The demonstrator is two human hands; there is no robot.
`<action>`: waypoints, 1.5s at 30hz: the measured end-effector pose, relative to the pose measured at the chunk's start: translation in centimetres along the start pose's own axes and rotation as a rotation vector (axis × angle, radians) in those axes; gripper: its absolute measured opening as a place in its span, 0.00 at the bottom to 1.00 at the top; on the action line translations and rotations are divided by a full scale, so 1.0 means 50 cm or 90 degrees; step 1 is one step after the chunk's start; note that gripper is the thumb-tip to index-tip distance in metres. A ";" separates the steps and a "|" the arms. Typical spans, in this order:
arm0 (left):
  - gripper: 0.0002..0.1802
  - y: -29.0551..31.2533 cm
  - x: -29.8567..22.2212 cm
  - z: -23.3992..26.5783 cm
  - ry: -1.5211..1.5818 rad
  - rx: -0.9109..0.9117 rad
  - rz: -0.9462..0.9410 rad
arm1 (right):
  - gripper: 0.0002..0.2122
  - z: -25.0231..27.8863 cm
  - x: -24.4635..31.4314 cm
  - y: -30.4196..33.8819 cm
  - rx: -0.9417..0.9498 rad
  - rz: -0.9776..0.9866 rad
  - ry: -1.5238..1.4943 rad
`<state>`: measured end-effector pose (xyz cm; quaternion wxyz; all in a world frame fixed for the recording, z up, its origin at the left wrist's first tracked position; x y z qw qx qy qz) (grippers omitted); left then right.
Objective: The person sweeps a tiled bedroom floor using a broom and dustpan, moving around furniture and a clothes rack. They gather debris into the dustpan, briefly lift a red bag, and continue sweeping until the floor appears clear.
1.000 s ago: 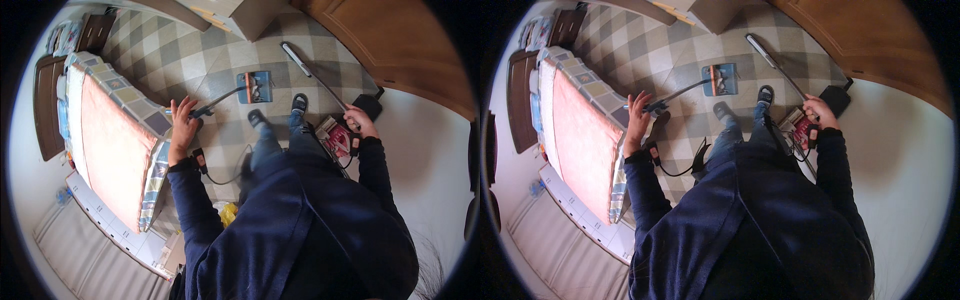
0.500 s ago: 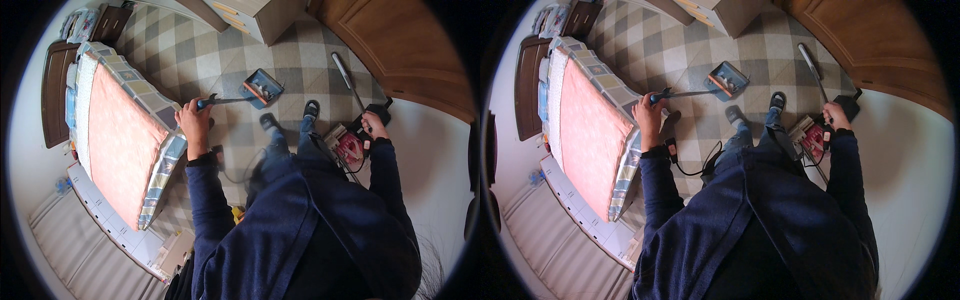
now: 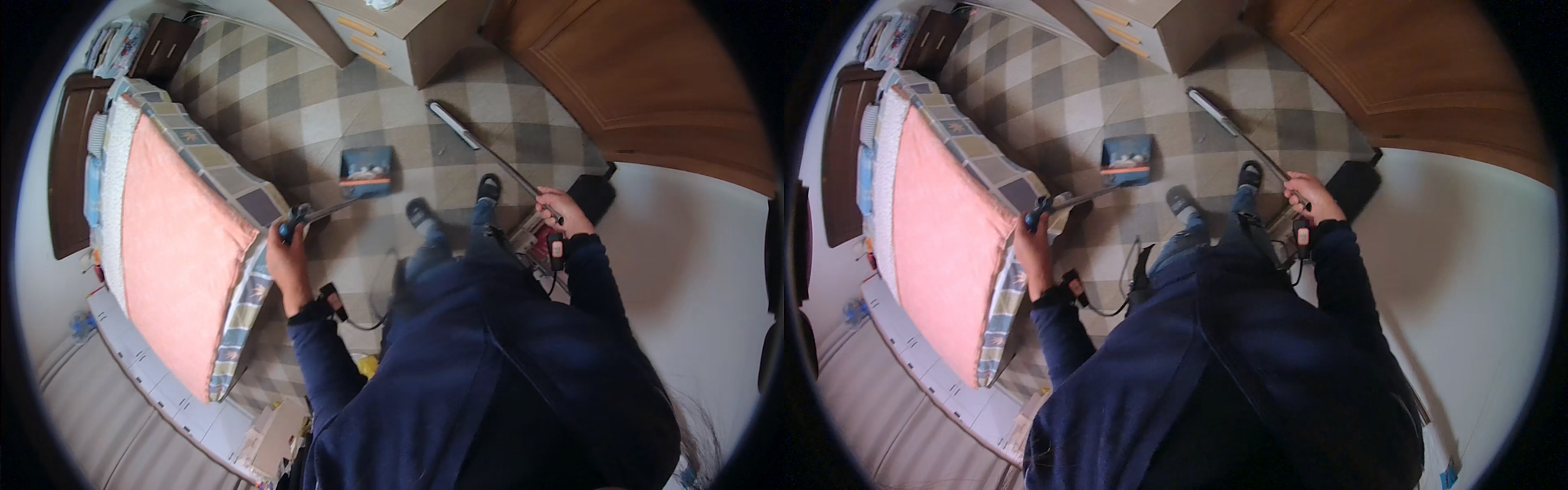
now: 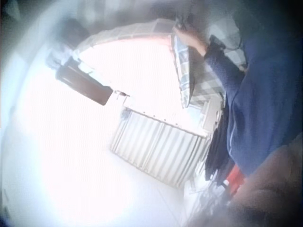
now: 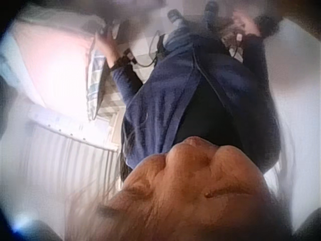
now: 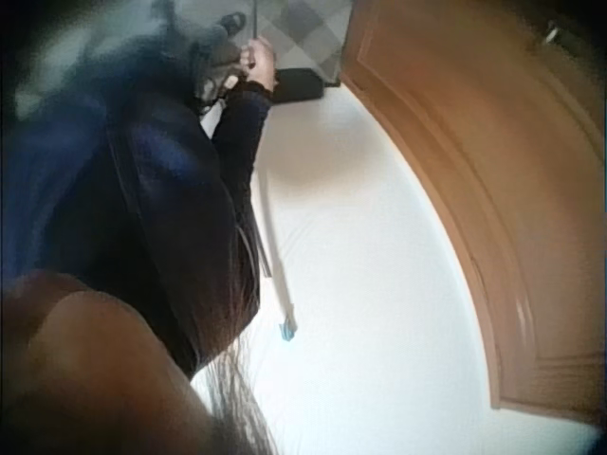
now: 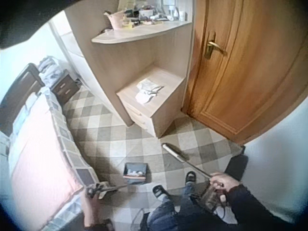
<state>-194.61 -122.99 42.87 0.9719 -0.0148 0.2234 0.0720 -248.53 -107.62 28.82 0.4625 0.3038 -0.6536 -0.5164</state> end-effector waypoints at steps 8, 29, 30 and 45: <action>0.19 0.077 0.166 -0.032 0.048 0.039 0.127 | 0.04 -0.024 0.007 0.033 0.043 0.374 0.137; 0.19 0.044 0.146 -0.008 -0.059 0.037 0.152 | 0.35 -0.199 0.057 -0.076 -0.059 0.103 0.210; 0.19 0.046 0.145 -0.009 -0.058 0.034 0.148 | 0.35 -0.197 0.059 -0.087 -0.071 0.119 0.307; 0.20 0.102 0.026 -0.062 -0.114 0.030 0.166 | 0.20 -0.028 0.107 -0.107 -0.279 0.154 0.967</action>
Point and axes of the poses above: each hand's wrist, its own y-axis away from the middle knuckle, its own z-axis out of the back of the hand, x = y × z, the point moved 6 cm from there along -y, towards the middle knuckle, and after that the axes turned 6 degrees about -z, right-handed, at the moved point
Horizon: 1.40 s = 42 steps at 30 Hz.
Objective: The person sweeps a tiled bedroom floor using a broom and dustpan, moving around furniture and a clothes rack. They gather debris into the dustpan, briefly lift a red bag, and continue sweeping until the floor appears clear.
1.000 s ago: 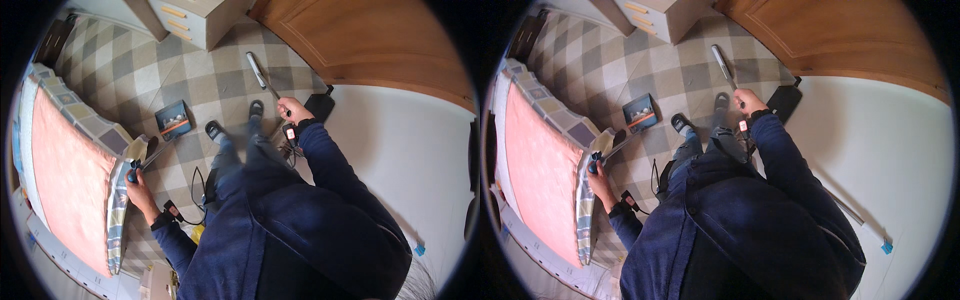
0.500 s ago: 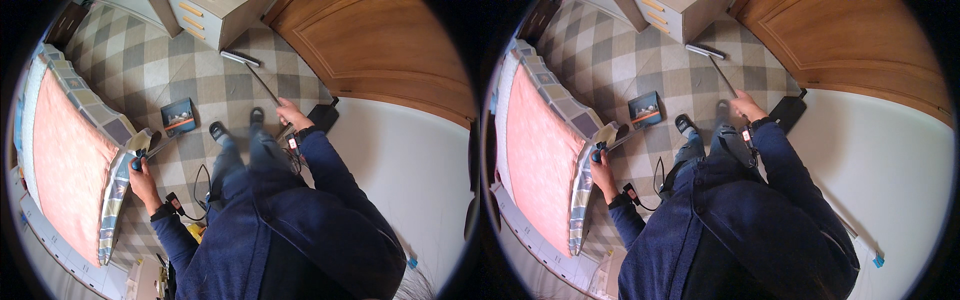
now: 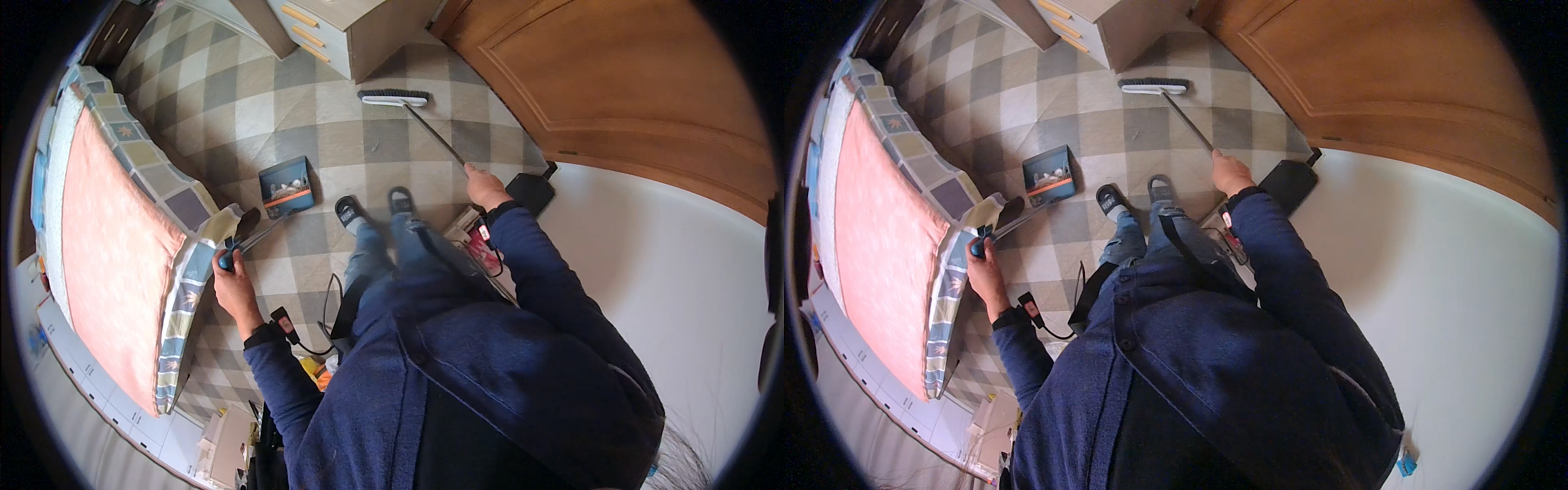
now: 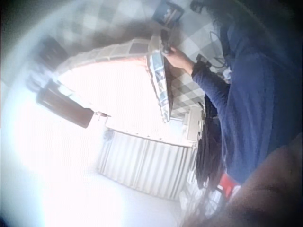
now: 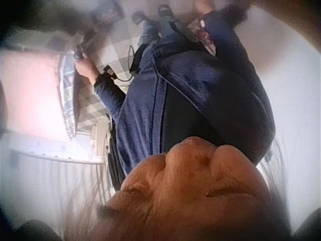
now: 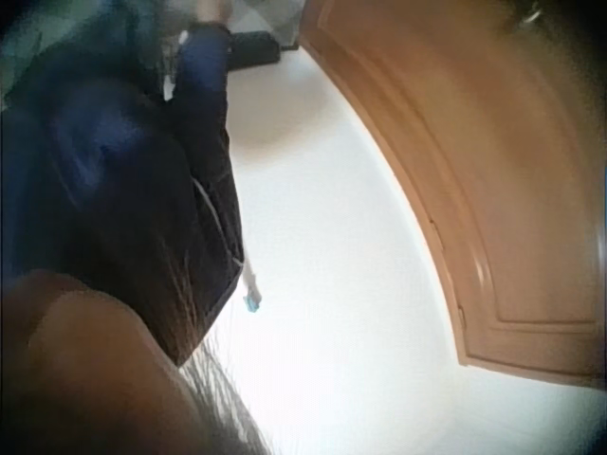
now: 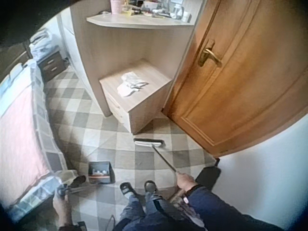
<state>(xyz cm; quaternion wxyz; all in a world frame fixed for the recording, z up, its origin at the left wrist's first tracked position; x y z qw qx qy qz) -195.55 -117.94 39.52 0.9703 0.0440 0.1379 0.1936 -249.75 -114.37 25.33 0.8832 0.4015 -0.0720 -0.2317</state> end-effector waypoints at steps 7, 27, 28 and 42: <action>0.20 0.053 -0.038 -0.024 -0.011 -0.024 0.004 | 0.21 0.019 -0.109 -0.043 -0.043 -0.076 -0.070; 0.19 0.032 0.076 0.043 0.048 -0.001 -0.011 | 0.20 -0.130 0.145 0.105 0.062 0.182 -0.191; 0.19 0.037 0.091 0.054 0.040 -0.001 -0.012 | 0.21 -0.131 0.145 0.110 0.053 0.175 -0.211; 0.19 0.078 0.238 0.093 0.030 0.096 -0.086 | 0.24 -0.229 0.167 0.101 0.189 -0.100 -0.392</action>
Point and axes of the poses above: each hand's wrist, its own y-axis away from the middle knuckle, its own z-axis out of the back of the hand, x = y × z, the point moved 6 cm from there along -y, towards the middle knuckle, and after that the axes turned 6 degrees about -z, right-handed, at the moved point
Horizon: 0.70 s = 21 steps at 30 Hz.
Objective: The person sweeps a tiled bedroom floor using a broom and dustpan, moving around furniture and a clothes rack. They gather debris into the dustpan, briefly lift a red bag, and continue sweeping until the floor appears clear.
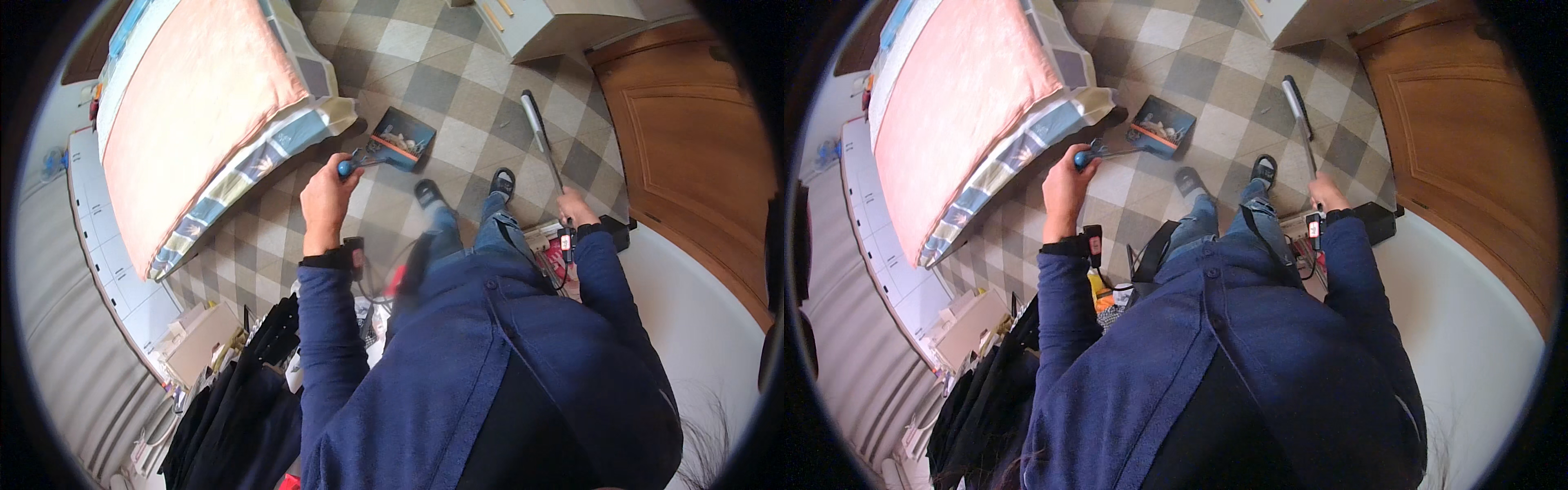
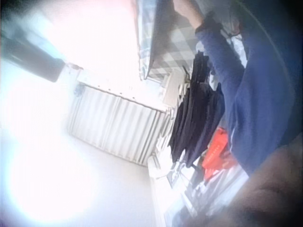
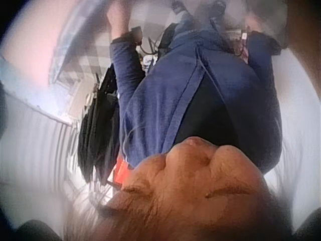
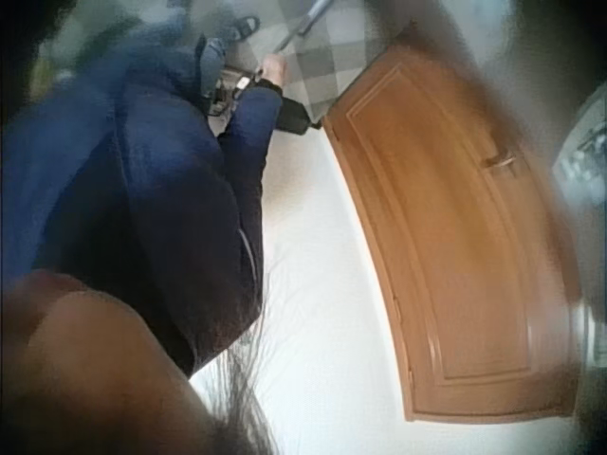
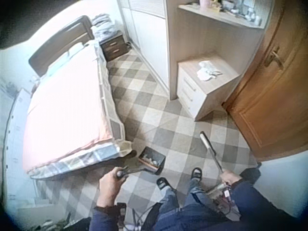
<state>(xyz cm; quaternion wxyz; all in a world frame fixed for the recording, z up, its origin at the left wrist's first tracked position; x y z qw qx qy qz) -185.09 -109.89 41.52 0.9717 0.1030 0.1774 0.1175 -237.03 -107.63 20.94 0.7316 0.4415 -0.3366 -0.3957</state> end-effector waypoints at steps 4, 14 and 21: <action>0.18 0.005 0.035 -0.008 0.041 0.002 0.035 | 0.26 -0.093 0.016 0.056 0.067 0.027 0.042; 0.17 -0.002 0.030 -0.010 0.041 -0.016 0.023 | 0.29 -0.094 0.117 0.158 0.139 0.061 -0.045; 0.17 -0.010 0.037 -0.013 0.014 -0.034 0.026 | 0.29 -0.036 0.156 0.113 0.034 0.124 0.041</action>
Point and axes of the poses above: each hand's wrist, its own y-axis away from the middle knuckle, its own z-axis out of the back of the hand, x = y × z, the point moved 6 cm from there along -y, towards the middle knuckle, and after that the axes turned 6 degrees about -z, right-handed, at the moved point
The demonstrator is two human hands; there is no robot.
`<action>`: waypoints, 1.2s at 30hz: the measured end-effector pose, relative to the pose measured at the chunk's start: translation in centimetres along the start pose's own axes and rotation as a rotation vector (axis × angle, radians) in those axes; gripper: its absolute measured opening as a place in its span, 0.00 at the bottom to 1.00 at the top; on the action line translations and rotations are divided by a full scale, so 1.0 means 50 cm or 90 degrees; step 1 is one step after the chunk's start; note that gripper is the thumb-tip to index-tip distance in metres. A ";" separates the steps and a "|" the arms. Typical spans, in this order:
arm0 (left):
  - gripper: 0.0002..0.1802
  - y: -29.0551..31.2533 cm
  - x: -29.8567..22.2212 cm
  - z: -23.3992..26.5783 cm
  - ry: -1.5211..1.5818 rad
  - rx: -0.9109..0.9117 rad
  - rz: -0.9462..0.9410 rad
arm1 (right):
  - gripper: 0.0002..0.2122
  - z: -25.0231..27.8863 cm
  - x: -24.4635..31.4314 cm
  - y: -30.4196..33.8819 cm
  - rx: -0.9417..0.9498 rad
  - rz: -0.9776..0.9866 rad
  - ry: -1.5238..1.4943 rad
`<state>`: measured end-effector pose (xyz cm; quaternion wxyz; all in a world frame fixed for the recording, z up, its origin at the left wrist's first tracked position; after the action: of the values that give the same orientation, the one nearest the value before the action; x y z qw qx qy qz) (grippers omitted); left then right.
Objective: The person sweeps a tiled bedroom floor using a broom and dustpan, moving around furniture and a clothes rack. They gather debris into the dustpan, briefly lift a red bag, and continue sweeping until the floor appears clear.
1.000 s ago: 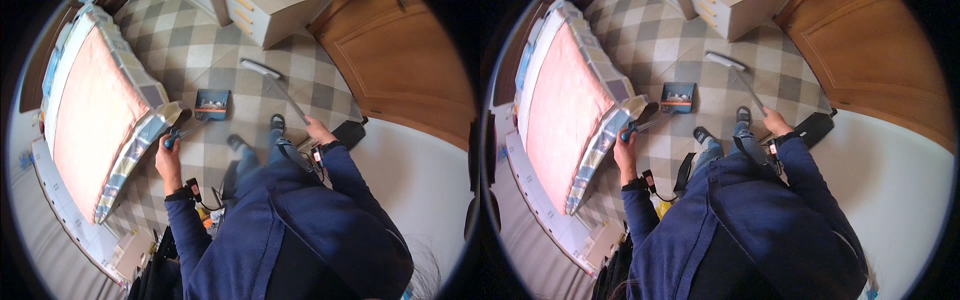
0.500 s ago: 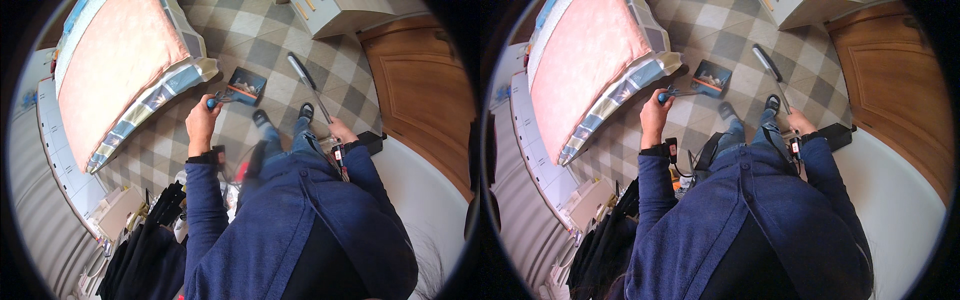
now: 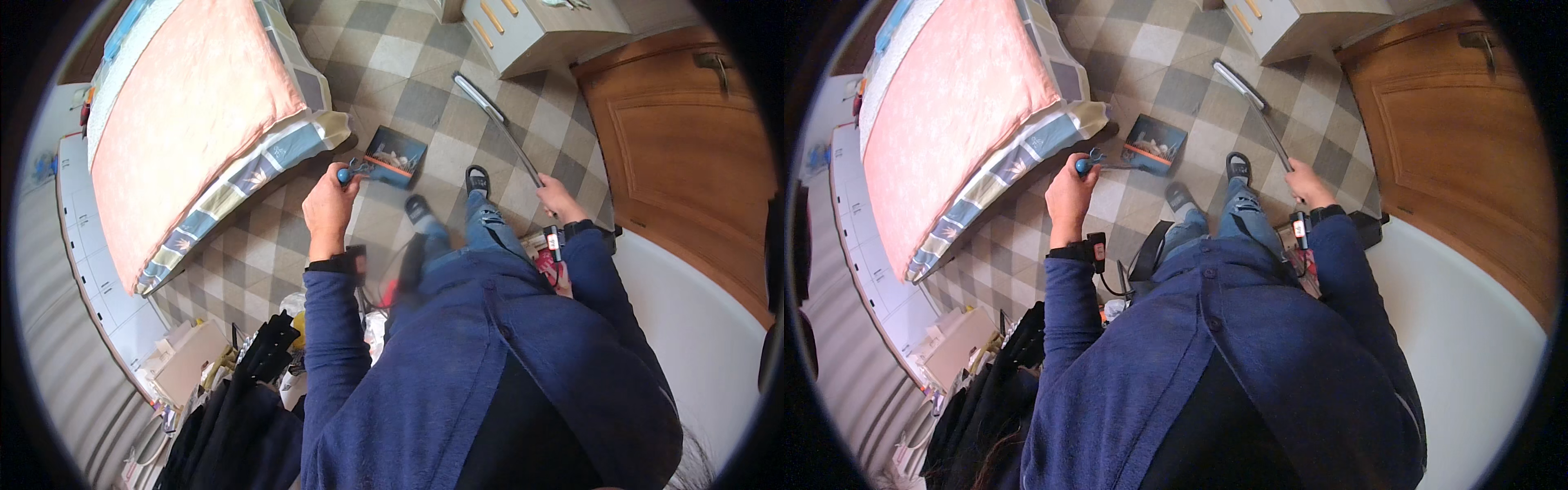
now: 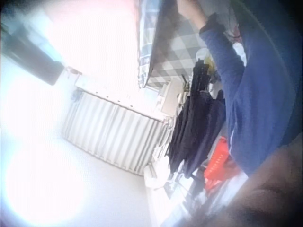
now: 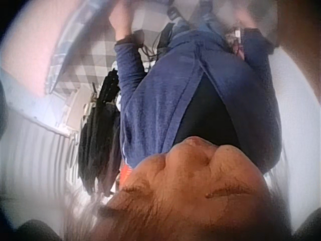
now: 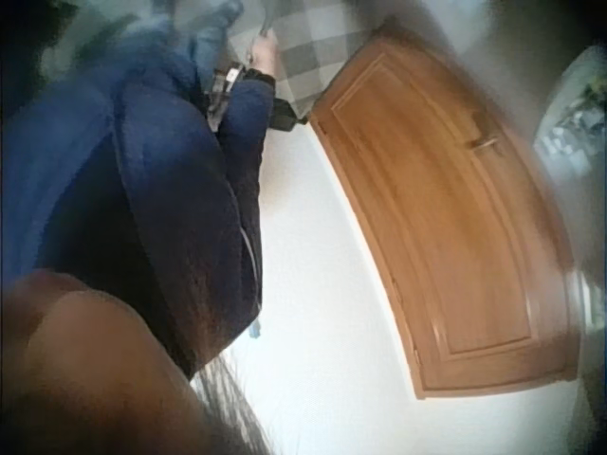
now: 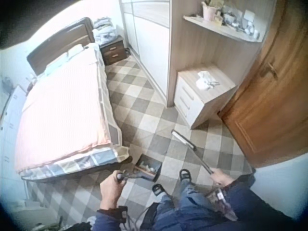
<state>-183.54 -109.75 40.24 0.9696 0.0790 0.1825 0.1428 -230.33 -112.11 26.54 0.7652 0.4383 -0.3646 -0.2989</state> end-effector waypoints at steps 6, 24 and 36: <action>0.18 -0.005 -0.035 -0.007 -0.016 0.001 0.013 | 0.21 -0.042 0.027 -0.124 -0.020 0.004 0.151; 0.15 -0.044 -0.110 -0.022 -0.058 -0.055 0.042 | 0.17 0.092 0.271 -0.229 -0.128 0.204 0.391; 0.15 -0.069 -0.141 -0.031 -0.099 -0.054 0.055 | 0.22 0.055 0.259 -0.176 -0.004 0.304 0.346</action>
<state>-189.54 -115.00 40.43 0.9762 0.0563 0.0965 0.1859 -226.63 -127.27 23.52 0.8837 0.4020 -0.2391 0.0143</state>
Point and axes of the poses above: each hand's wrist, its own y-axis away from the middle knuckle, its own z-axis out of the back of the hand, x = y × z, the point moved 6 cm from there along -y, towards the middle knuckle, and after that the axes turned 6 degrees about -z, right-handed, at the moved point
